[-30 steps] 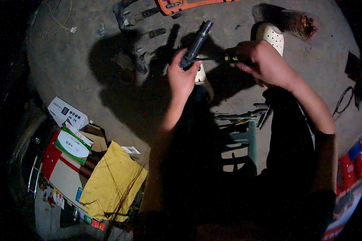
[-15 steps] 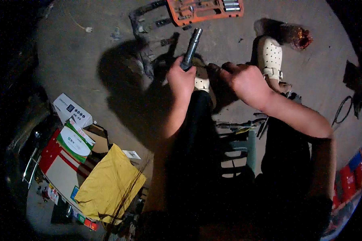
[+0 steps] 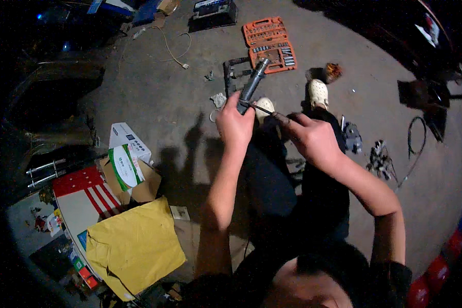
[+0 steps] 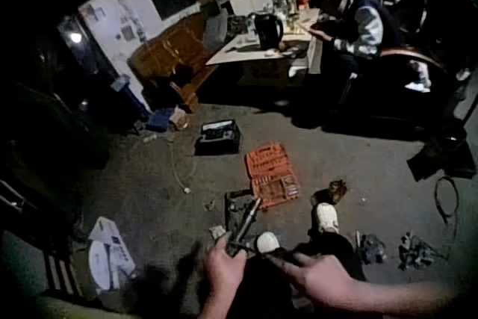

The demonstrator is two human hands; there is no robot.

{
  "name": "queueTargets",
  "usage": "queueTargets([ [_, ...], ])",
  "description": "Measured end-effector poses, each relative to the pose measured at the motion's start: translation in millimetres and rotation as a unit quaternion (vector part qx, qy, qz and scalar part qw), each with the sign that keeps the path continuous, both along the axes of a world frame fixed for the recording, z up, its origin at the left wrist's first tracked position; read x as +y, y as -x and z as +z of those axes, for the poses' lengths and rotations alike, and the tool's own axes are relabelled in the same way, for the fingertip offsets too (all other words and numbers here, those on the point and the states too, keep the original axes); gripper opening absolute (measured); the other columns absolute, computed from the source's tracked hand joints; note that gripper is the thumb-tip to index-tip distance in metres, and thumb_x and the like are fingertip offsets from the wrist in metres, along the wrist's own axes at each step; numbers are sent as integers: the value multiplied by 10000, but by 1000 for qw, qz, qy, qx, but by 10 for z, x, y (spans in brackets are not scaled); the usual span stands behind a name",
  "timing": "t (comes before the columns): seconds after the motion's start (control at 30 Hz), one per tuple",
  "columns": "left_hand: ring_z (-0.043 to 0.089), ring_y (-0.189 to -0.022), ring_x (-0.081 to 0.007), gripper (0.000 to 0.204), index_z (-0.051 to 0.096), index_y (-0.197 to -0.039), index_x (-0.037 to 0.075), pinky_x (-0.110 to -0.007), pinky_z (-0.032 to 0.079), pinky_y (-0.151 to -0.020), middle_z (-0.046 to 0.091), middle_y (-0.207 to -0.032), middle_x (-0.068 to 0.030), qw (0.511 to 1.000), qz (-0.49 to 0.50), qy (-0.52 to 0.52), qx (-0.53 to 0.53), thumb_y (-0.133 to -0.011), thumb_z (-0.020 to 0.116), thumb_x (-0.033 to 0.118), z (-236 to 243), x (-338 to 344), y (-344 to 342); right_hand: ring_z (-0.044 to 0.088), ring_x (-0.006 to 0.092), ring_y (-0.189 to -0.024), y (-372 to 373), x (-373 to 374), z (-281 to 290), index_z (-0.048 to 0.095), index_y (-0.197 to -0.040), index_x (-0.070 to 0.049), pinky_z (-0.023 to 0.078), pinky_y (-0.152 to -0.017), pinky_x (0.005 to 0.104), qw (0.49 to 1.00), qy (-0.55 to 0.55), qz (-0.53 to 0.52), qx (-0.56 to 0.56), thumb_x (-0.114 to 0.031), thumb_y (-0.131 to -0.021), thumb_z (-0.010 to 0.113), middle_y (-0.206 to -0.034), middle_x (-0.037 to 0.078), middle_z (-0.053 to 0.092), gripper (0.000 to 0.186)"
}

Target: The person sits on a low stool and uses a screwdriver and hammer to disassemble and reassemble a small mechanical component. They repeatedly insert and remove a metal pin, tap it with a hammer, and inspect the part while handling various tools from an open toolkit on the floor.

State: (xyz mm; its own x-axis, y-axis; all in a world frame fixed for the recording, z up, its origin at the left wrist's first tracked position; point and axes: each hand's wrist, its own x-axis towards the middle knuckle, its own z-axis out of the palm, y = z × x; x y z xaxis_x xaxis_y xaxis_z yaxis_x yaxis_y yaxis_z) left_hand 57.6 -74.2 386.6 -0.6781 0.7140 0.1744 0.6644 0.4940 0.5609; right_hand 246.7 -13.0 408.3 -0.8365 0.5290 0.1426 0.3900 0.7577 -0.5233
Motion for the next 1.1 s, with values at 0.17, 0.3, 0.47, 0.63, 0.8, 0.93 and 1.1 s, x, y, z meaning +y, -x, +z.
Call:
queueTargets([
  [0.17, 621, -732, -336, 395, 634, -1026, 56, -387, 477, -659, 638, -803, -184, 995, 59, -70, 39, -672, 723, 206, 372, -325, -341, 582, 263, -610, -151, -761, 318, 553, -1216, -193, 481, -521, 348, 986, -32, -124, 109, -50, -723, 604, -835, 79, 585, 516],
  [0.3, 604, -759, -375, 380, 635, -1019, 58, -434, 473, -673, 626, -796, -207, 989, 92, -66, 94, -681, 699, 219, 299, -295, -303, 591, 232, -591, 113, -902, 7, 553, -1217, -200, 481, -510, 326, 974, -84, -177, 119, -56, -726, 594, -840, 76, 590, 514],
  [0.47, 606, -782, -374, 400, 616, -1010, 16, -448, 476, -690, 626, -829, -214, 989, 85, -41, 110, -676, 698, 219, 232, 20, -237, 595, 224, -572, 318, -532, -316, 548, -1209, -194, 494, -494, 325, 962, -139, -191, 138, -57, -687, 575, -812, 78, 566, 540],
  [0.63, 610, -770, -374, 357, 599, -942, 2, -455, 483, -684, 626, -821, -212, 991, 50, -7, 125, -677, 705, 217, 10, 532, 21, 603, 235, -595, 610, 33, -541, 564, -1169, -169, 491, -501, 341, 954, -176, -206, 125, -61, -668, 605, -777, 112, 565, 514],
  [0.8, 612, -765, -377, 374, 597, -940, -16, -419, 485, -687, 623, -831, -222, 998, -13, -57, 13, -685, 718, 230, -191, 769, -289, 640, 327, -682, 744, 1097, -756, 588, -1067, -96, 501, -568, 436, 930, -46, -352, 90, -118, -761, 595, -798, 154, 638, 306],
  [0.93, 576, -664, -151, 312, 595, -956, -22, -289, 465, -633, 622, -772, -69, 946, 6, -164, -279, -719, 724, 134, -656, 820, -236, 524, 192, -536, 801, 1258, -981, 578, -923, -39, 390, -473, 332, 881, 233, -293, 288, -202, -832, 599, -649, 63, 550, 188],
  [1.1, 529, -654, -87, 297, 575, -987, -18, -237, 443, -597, 589, -786, -16, 929, -40, -192, -314, -757, 707, 114, -477, 774, -277, 358, 52, -464, 804, 1191, -453, 550, -789, -34, 244, -404, 223, 742, 527, -287, 298, -363, -768, 700, -573, -39, 435, 362],
])
